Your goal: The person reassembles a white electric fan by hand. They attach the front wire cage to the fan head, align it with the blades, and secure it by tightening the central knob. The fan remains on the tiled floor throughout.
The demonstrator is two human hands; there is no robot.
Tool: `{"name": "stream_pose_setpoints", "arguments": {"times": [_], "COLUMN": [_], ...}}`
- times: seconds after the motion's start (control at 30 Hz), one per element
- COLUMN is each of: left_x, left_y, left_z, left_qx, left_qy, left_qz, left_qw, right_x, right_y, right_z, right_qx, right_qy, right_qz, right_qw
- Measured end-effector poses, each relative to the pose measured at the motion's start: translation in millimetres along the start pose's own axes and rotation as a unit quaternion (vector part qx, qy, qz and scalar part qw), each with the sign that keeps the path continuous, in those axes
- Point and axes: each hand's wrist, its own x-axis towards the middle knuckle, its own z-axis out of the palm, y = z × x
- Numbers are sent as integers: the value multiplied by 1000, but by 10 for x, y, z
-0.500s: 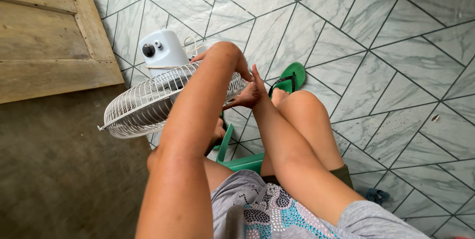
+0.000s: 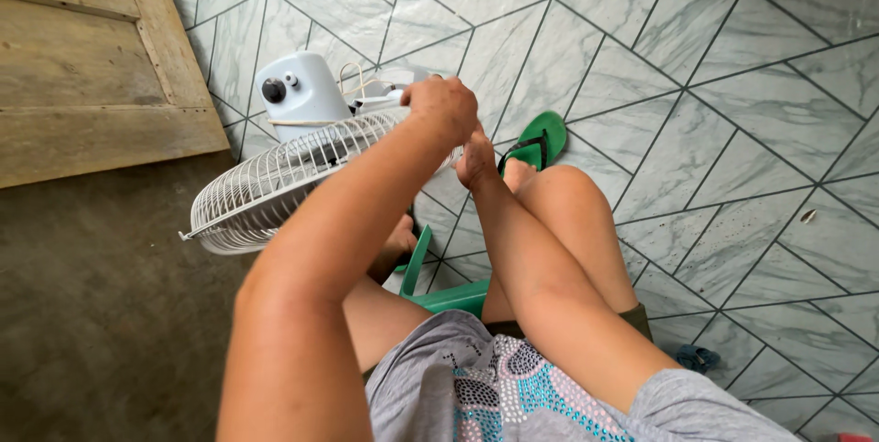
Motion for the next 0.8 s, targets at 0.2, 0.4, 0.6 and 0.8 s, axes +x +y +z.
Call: {"name": "stream_pose_setpoints", "arguments": {"times": [0.2,0.4,0.6,0.8], "left_x": [-155,-84,139,364], "left_y": [-87,-120,-210,-194], "left_z": [-233,-130,-6,67], "left_qx": [65,25,-9,-69], "left_qy": [-121,-74,-64,-92], "left_qz": [-6,-1,53,14], "left_qw": [991,997,996,993], "right_x": [-154,-74,-29,-31], "right_y": [-81,-36,71,-100], "right_z": [83,-21,-149,-45], "right_qx": [36,30,-188,176], "right_qy": [-67,-63,-234,-173], "right_qz": [-18,21,-256,16], "right_qw": [997,997,919,969]}}
